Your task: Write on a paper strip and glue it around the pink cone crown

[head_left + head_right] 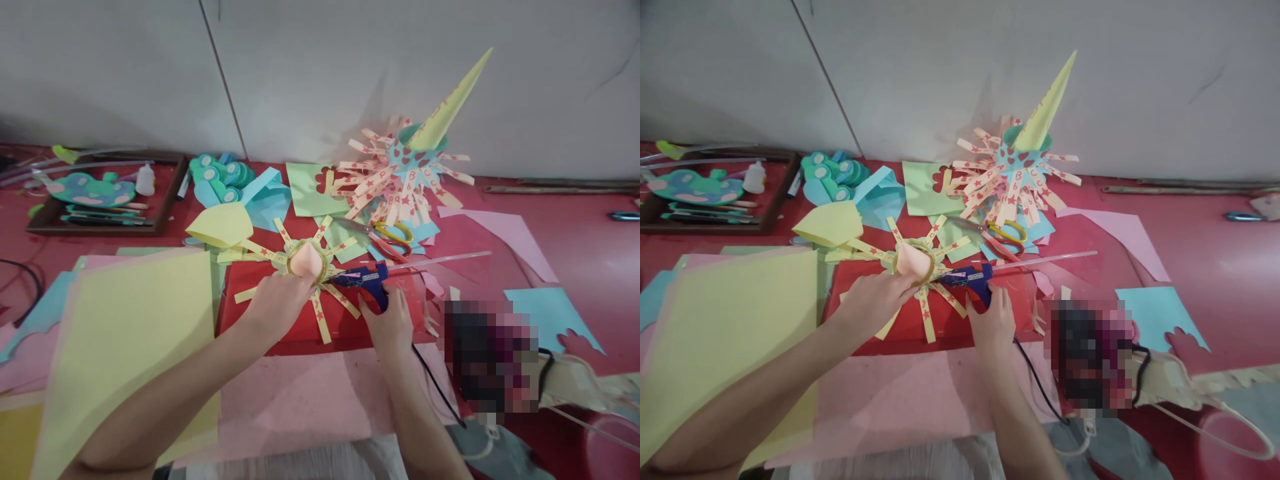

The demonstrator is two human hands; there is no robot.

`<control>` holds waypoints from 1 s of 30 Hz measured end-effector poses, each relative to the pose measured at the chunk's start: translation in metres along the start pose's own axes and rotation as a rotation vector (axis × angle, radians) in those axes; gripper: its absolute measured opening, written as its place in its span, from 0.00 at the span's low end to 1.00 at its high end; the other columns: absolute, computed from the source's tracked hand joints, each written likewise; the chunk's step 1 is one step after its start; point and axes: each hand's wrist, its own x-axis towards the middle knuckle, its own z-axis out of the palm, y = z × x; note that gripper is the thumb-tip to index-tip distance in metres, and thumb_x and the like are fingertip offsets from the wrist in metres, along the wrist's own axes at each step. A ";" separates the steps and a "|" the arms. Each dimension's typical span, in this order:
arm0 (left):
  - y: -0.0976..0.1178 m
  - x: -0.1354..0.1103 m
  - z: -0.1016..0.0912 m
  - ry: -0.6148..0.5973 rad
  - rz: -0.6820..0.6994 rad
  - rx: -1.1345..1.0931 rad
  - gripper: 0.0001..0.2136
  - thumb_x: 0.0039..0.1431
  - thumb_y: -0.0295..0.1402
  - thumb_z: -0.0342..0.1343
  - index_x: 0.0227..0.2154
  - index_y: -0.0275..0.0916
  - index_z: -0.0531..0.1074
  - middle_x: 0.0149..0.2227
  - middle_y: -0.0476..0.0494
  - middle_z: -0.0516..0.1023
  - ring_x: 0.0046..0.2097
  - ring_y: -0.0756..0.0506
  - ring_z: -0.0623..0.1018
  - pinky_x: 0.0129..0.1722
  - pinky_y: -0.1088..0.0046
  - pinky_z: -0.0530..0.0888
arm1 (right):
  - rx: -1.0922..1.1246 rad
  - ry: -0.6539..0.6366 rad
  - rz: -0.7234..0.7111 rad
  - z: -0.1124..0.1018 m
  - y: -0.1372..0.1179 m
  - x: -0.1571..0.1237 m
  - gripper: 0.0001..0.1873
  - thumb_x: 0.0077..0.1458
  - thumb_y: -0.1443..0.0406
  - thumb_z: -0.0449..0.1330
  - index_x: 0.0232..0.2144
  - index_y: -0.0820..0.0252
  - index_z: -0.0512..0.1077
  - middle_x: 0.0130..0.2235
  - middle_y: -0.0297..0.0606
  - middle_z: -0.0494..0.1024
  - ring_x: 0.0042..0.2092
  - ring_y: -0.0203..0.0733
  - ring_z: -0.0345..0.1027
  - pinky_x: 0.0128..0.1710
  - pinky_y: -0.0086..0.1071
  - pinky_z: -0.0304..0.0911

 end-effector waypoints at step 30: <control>-0.003 0.010 0.015 0.039 0.047 0.034 0.15 0.63 0.35 0.40 0.35 0.39 0.72 0.26 0.44 0.72 0.31 0.46 0.74 0.31 0.72 0.66 | 0.012 -0.066 0.028 -0.004 0.001 0.004 0.20 0.45 0.52 0.57 0.37 0.58 0.66 0.36 0.42 0.74 0.39 0.47 0.68 0.31 0.35 0.61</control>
